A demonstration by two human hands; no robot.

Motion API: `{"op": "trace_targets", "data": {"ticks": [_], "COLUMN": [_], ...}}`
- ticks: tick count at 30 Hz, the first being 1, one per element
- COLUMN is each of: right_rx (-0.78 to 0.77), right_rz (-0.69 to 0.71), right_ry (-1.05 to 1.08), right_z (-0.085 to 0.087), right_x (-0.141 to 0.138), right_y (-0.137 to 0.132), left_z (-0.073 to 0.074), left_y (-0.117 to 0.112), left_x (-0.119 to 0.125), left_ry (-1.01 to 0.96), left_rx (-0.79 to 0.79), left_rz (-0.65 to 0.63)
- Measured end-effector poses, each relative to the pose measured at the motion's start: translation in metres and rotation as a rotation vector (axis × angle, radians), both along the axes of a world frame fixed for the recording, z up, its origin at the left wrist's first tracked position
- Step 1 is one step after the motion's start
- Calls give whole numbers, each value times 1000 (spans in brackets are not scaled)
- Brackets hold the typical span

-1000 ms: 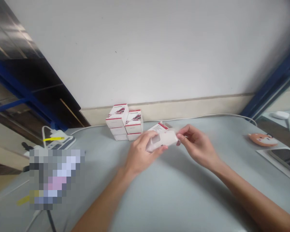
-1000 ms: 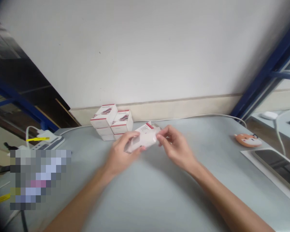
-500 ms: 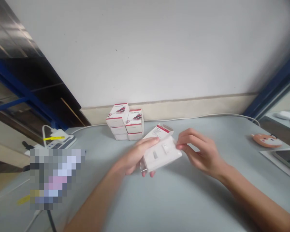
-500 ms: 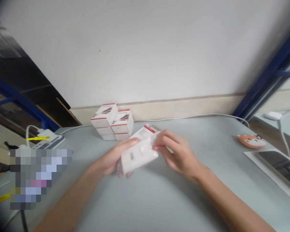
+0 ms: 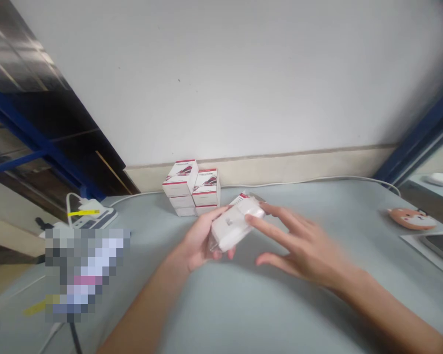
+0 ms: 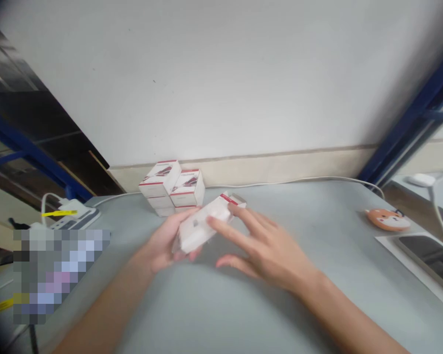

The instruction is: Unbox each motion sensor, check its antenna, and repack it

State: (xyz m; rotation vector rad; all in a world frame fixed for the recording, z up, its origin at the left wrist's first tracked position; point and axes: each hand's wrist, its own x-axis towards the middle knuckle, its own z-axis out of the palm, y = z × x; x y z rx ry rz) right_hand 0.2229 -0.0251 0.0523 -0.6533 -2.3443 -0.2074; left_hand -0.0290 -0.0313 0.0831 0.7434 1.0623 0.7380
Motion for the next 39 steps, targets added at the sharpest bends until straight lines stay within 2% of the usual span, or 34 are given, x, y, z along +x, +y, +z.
{"op": "trace_targets", "data": {"ticks": [2,5,8,10,12,13,16,17,18,19,21,24,28,33,36,39], "right_rx": [30,-37,-170,-252,-355,-430,-680,-745,-791,-818,-852,-878,-911,-925,-934,-903], "right_rz": [-103,-205,-202,-187,-186,-195,-264,-293,-318,-340,-369,-385,-400,-500,-452,-400], "right_ry": [-38,70,237,343,495,584,813,853,872,878,863,844,849,820,792,786], "right_z": [-4,-15,-22,-23,-22,-22,-21,-22,-23,-24,-27,-29,-24,-15,-13,-9], "right_x": [-5,-11,-13,-13,-12,-11,-6,-3,0,3,8,11,10,11,11,8], "right_y": [-1,2,7,11,15,18,28,32,36,40,47,50,48,46,45,41], "left_z": [1,3,5,5,2,-1,-17,-23,-30,-36,-46,-55,-57,-65,-70,-74], "left_y": [0,-2,-4,-5,-4,-4,-1,1,2,2,3,2,1,4,6,8], "left_x": [1,3,5,6,9,10,13,14,14,14,12,12,18,22,20,18], "left_ry": [-114,-334,-453,-425,-276,-141,500,736,929,1077,1224,1254,1106,1052,1062,1076], "left_rx": [23,102,164,206,299,376,720,849,955,1024,1034,979,1089,1277,1359,1441], "left_rz": [-5,-96,-155,-167,-120,-50,274,318,300,228,43,-72,-105,4,26,103]}}
